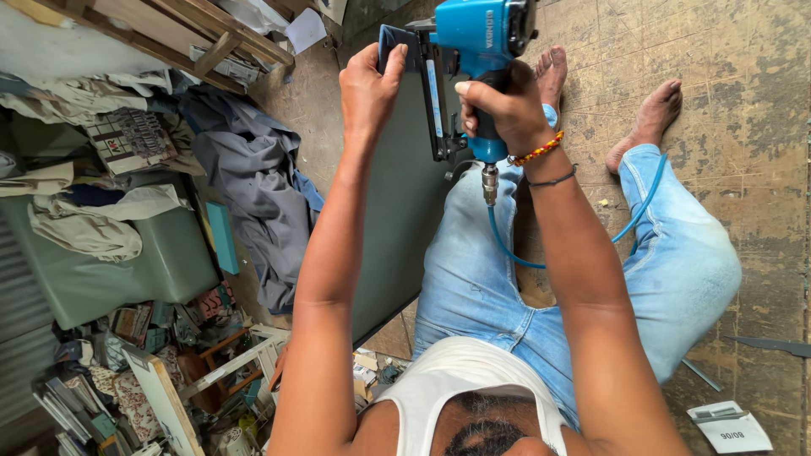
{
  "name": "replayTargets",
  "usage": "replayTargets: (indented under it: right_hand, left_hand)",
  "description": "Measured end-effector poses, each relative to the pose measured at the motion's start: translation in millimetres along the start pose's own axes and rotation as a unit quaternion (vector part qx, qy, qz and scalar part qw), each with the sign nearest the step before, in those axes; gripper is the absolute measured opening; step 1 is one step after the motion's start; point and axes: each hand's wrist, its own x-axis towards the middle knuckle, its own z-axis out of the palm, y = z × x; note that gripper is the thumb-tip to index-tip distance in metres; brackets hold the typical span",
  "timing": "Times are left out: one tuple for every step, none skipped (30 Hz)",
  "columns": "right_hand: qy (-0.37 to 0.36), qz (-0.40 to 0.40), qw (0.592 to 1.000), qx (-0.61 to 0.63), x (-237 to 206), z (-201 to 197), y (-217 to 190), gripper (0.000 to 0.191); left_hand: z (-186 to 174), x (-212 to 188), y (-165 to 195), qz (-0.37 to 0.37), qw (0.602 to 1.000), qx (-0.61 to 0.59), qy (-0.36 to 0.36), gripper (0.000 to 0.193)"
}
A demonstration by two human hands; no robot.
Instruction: The person sits on the floor and uses a pneumatic staple gun to attach blue fabric to the edges of a rectangular board. They repeatedly fold the fabric over the edges and fire staples to secure it, working along the perimeter.
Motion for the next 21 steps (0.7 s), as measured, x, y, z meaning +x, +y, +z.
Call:
replayTargets:
  right_hand:
    - [-0.005,-0.001,1.0,-0.006,1.4,2.1,-1.5,0.014]
    - [-0.009,-0.002,1.0,-0.013,2.5,3.6,-2.3,0.014]
    - [-0.014,-0.004,1.0,-0.019,3.7,4.4,-3.0,0.015]
    - [-0.018,-0.005,0.999,-0.027,4.5,4.5,-3.5,0.015]
    - [-0.021,-0.005,0.999,-0.033,5.0,4.3,-3.9,0.015]
    - [-0.025,-0.004,0.999,-0.04,5.5,4.0,-3.9,0.015]
    - [-0.032,-0.008,0.998,-0.051,6.0,3.7,-3.9,0.015]
    - [-0.038,-0.013,0.997,-0.062,7.1,3.5,-3.8,0.014]
    - [-0.043,-0.018,0.996,-0.073,8.0,3.2,-3.7,0.014]
    - [-0.044,-0.013,0.996,-0.082,9.4,3.7,-3.3,0.014]
    - [-0.045,-0.007,0.995,-0.092,11.1,4.6,-2.6,0.015]
    - [-0.046,-0.001,0.994,-0.102,12.1,5.3,-1.9,0.016]
    - [-0.047,-0.002,0.994,-0.101,12.9,5.8,-1.7,0.015]
    - [-0.049,-0.002,0.994,-0.1,13.3,6.5,-1.2,0.015]
    - [-0.051,-0.002,0.994,-0.098,13.5,6.9,-0.6,0.014]
    - [-0.044,0.002,0.995,-0.095,13.4,7.3,-0.1,0.013]
    - [-0.038,0.006,0.995,-0.092,13.0,7.5,0.7,0.012]
    - [-0.031,0.008,0.995,-0.09,12.9,7.9,1.2,0.011]
    - [-0.028,0.008,0.995,-0.093,13.0,8.2,2.0,0.011]
    - [-0.025,0.008,0.995,-0.095,13.3,9.0,2.9,0.012]
    - [-0.023,0.008,0.995,-0.096,14.1,10.0,3.8,0.012]
  left_hand:
    - [-0.2,0.1,0.2,-0.004,1.0,0.003,-0.002,0.036]
    - [-0.4,0.2,0.0,-0.006,1.0,0.001,-0.003,0.036]
    - [-0.5,0.2,-0.2,-0.007,1.0,-0.001,-0.004,0.036]
    - [-0.7,0.5,-1.1,-0.009,1.0,-0.002,-0.003,0.036]
    - [-0.7,0.7,-2.0,-0.003,1.0,0.002,-0.002,0.036]
    - [-0.5,1.0,-3.4,0.001,1.0,0.007,-0.001,0.037]
    - [-0.2,1.2,-5.0,0.004,1.0,0.012,-0.001,0.037]
    - [0.2,1.1,-6.8,0.006,1.0,0.01,0.001,0.036]
    - [1.0,1.3,-8.7,0.01,1.0,0.007,0.003,0.035]
    - [2.1,2.0,-10.6,0.014,1.0,0.004,0.004,0.034]
    - [3.4,2.7,-12.4,0.014,1.0,0.009,0.006,0.033]
    - [4.3,3.2,-14.4,0.013,1.0,0.015,0.009,0.032]
    - [5.3,4.1,-16.2,0.011,1.0,0.021,0.013,0.031]
    - [5.8,5.2,-18.2,0.016,0.999,0.026,0.02,0.032]
    - [6.5,6.2,-20.0,0.02,0.999,0.033,0.027,0.033]
    - [6.9,6.5,-21.8,0.022,0.998,0.039,0.032,0.034]
    - [7.5,6.7,-23.7,0.027,0.998,0.047,0.032,0.034]
    - [8.2,7.0,-25.1,0.033,0.998,0.053,0.032,0.034]
    - [9.1,7.3,-26.8,0.039,0.997,0.06,0.031,0.034]
    - [10.1,6.9,-28.1,0.038,0.997,0.061,0.035,0.033]
    - [11.2,6.7,-29.3,0.036,0.997,0.064,0.04,0.033]
